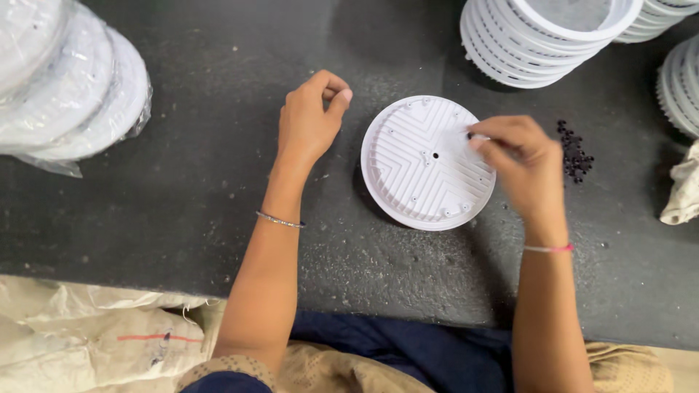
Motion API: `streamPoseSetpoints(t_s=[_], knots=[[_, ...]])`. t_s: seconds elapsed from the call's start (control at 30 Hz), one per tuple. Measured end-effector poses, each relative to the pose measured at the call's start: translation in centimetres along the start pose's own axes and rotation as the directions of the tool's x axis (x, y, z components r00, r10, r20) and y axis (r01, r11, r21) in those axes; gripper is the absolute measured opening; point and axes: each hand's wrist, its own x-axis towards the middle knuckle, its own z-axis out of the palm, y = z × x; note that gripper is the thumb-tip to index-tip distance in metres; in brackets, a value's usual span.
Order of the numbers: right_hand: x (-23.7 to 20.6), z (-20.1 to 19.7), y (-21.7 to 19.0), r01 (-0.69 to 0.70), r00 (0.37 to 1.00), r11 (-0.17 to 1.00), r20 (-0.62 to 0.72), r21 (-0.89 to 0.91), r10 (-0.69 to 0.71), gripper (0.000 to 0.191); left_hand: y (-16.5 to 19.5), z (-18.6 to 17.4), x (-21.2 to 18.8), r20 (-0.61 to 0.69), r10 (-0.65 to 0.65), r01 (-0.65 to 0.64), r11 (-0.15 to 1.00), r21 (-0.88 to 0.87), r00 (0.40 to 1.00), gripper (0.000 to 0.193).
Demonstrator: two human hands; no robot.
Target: The person unwraps plastic film from round white lamp housing covers, stacks the covers, and presses small black fasteners into the holes on the underside of each housing, working through the housings one at a time on the workbench.
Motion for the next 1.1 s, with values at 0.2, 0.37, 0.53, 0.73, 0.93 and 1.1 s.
streamPoseSetpoints(t_s=[0.2, 0.37, 0.53, 0.73, 0.93, 1.1], knots=[[-0.7, 2.9, -4.5, 0.109, 0.990, 0.972, 0.115, -0.209, -0.086, 0.025, -0.4, -0.2, -0.3, -0.013, 0.006, -0.006, 1.000, -0.020, 1.000, 0.014], [-0.6, 3.4, -5.1, 0.125, 0.986, 0.954, 0.138, -0.273, -0.090, 0.024, -0.5, -0.3, -0.2, -0.017, 0.012, -0.012, 1.000, 0.001, 1.000, 0.013], [-0.6, 3.5, -5.0, 0.140, 0.984, 0.942, 0.151, -0.305, -0.098, 0.024, -0.7, -0.3, -0.1, -0.019, 0.006, -0.006, 1.000, 0.000, 1.000, 0.013], [-0.7, 3.7, -5.0, 0.150, 0.982, 0.941, 0.155, -0.305, -0.107, 0.024, -0.9, -0.4, -0.2, -0.022, 0.009, -0.009, 1.000, -0.016, 1.000, 0.012], [-0.8, 3.7, -4.9, 0.146, 0.983, 0.937, 0.155, -0.318, -0.100, 0.025, -0.9, -0.3, -0.3, -0.025, 0.010, -0.011, 1.000, -0.011, 1.000, 0.012], [0.3, 2.5, -5.1, 0.005, 0.980, 0.976, 0.195, -0.220, 0.039, 0.026, -0.9, -0.6, -0.2, -0.029, 0.007, -0.007, 1.000, -0.004, 1.000, 0.013]])
